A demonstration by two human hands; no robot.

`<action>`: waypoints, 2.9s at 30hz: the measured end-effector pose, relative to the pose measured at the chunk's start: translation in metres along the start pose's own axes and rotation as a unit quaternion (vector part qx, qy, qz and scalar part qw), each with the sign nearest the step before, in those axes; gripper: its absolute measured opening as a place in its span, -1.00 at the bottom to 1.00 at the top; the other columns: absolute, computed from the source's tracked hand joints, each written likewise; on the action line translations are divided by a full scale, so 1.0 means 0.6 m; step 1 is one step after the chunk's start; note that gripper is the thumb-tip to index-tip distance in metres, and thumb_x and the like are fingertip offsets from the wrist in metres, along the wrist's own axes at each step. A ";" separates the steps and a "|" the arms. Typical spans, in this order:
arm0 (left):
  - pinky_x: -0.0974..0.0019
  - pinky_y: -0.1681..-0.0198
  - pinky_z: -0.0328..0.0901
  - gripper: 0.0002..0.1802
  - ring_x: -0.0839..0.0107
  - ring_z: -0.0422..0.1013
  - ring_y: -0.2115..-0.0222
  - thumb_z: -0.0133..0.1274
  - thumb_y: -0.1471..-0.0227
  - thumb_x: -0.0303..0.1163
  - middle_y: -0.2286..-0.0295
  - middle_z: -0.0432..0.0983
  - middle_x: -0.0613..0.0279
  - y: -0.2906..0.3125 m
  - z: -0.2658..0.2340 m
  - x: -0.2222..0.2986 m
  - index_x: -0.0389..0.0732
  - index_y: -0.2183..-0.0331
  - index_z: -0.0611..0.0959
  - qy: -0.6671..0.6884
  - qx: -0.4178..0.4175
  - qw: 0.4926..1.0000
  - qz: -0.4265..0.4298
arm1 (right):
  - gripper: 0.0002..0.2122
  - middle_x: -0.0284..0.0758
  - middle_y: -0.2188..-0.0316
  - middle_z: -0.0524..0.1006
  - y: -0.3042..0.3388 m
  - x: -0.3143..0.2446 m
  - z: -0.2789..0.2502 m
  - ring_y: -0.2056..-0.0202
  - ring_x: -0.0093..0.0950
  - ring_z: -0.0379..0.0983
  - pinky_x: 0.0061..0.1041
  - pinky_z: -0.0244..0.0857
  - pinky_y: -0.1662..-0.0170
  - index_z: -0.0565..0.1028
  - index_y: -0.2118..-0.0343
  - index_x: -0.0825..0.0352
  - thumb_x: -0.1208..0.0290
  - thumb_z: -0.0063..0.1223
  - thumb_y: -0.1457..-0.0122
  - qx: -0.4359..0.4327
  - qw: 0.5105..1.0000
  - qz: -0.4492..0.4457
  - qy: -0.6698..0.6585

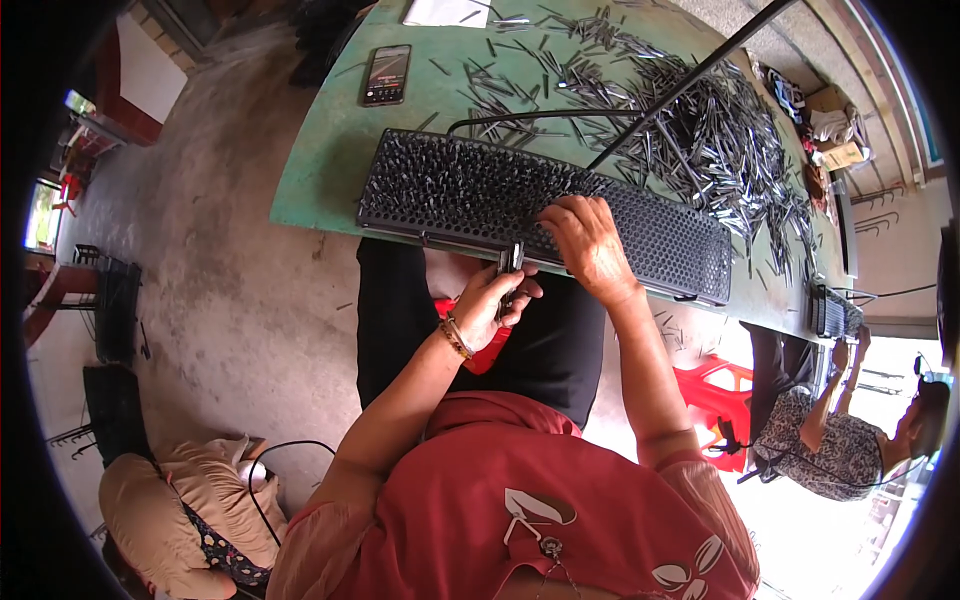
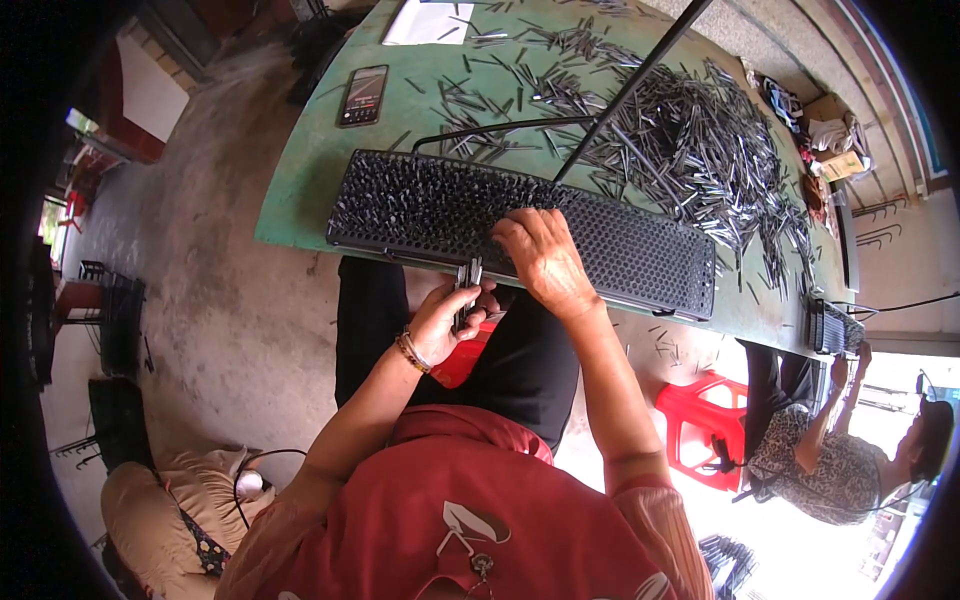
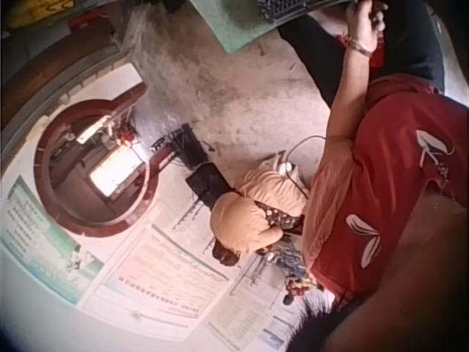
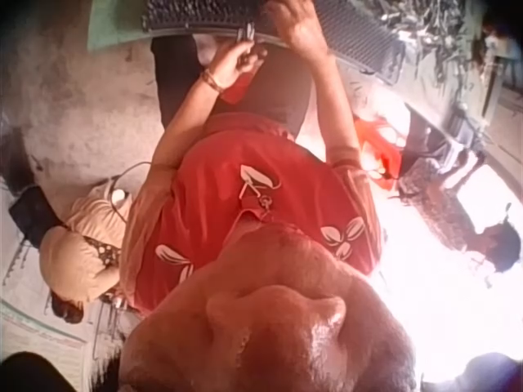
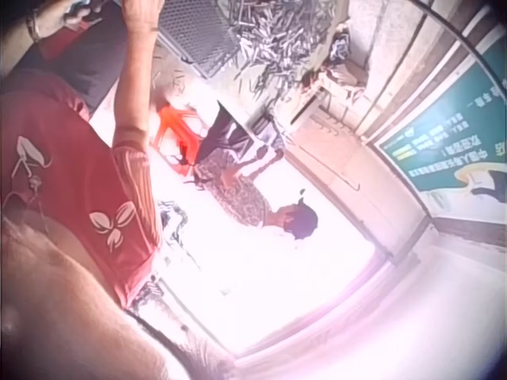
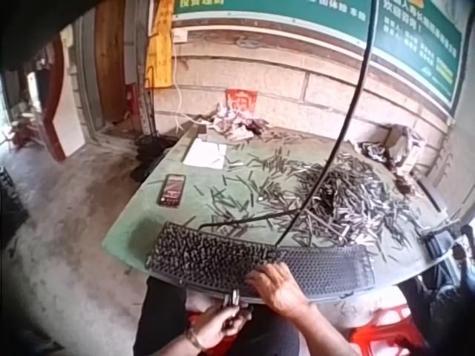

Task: Assembling metal frames by manually inserting thin metal pins into a mesh frame.

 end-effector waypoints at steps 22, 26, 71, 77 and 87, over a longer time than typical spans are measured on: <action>0.51 0.42 0.35 -0.76 0.56 0.46 0.43 -0.08 -0.13 -0.31 0.34 0.53 0.20 -0.001 -0.002 0.001 -0.16 0.16 0.44 -0.024 -0.020 0.999 0.022 | -0.91 -0.30 0.49 0.44 -0.045 -0.003 0.027 0.42 -0.31 0.38 -0.41 0.24 0.30 0.50 0.39 0.34 0.50 0.03 -0.02 -0.079 0.996 0.037 -0.013; 0.43 0.35 0.39 -0.76 0.44 0.49 0.35 -0.10 -0.14 -0.35 0.31 0.52 0.13 -0.004 -0.005 -0.002 -0.19 0.15 0.43 -0.009 -0.018 1.000 0.023 | -0.90 -0.29 0.50 0.44 -0.040 -0.010 0.025 0.44 -0.30 0.38 -0.40 0.24 0.33 0.50 0.37 0.34 0.50 0.04 -0.03 -0.049 0.997 0.053 -0.015; 0.45 0.40 0.40 -0.69 0.46 0.48 0.39 -0.10 -0.15 -0.25 0.34 0.53 0.14 -0.005 0.000 -0.007 -0.24 0.14 0.44 -0.019 -0.047 0.998 0.048 | -0.78 -0.35 0.52 0.56 0.013 0.003 0.016 0.48 -0.69 0.40 -0.71 0.27 0.44 0.54 0.32 0.46 0.39 0.16 -0.05 0.008 0.846 0.402 -0.350; 0.47 0.43 0.39 -0.74 0.47 0.49 0.39 -0.08 -0.14 -0.26 0.34 0.53 0.12 -0.002 -0.004 -0.005 -0.20 0.18 0.46 -0.007 -0.001 1.000 0.024 | -0.81 -0.41 0.48 0.55 -0.002 0.002 0.043 0.52 -0.75 0.35 -0.72 0.26 0.45 0.54 0.26 0.36 0.50 0.17 -0.03 0.116 0.880 0.352 -0.295; 0.49 0.44 0.34 -0.77 0.52 0.47 0.39 -0.06 -0.12 -0.29 0.36 0.54 0.23 0.008 -0.014 0.000 -0.19 0.21 0.49 -0.049 0.001 0.999 0.016 | -0.86 -0.29 0.43 0.50 -0.001 -0.014 0.055 0.47 -0.30 0.46 -0.47 0.36 0.42 0.53 0.37 0.36 0.53 0.16 0.04 0.124 0.981 0.089 -0.120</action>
Point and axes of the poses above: each hand's wrist, its own y-axis away from the middle knuckle, its own z-axis out of the palm, x = y × z, the point moved 4 cm from there along -y, towards the middle knuckle
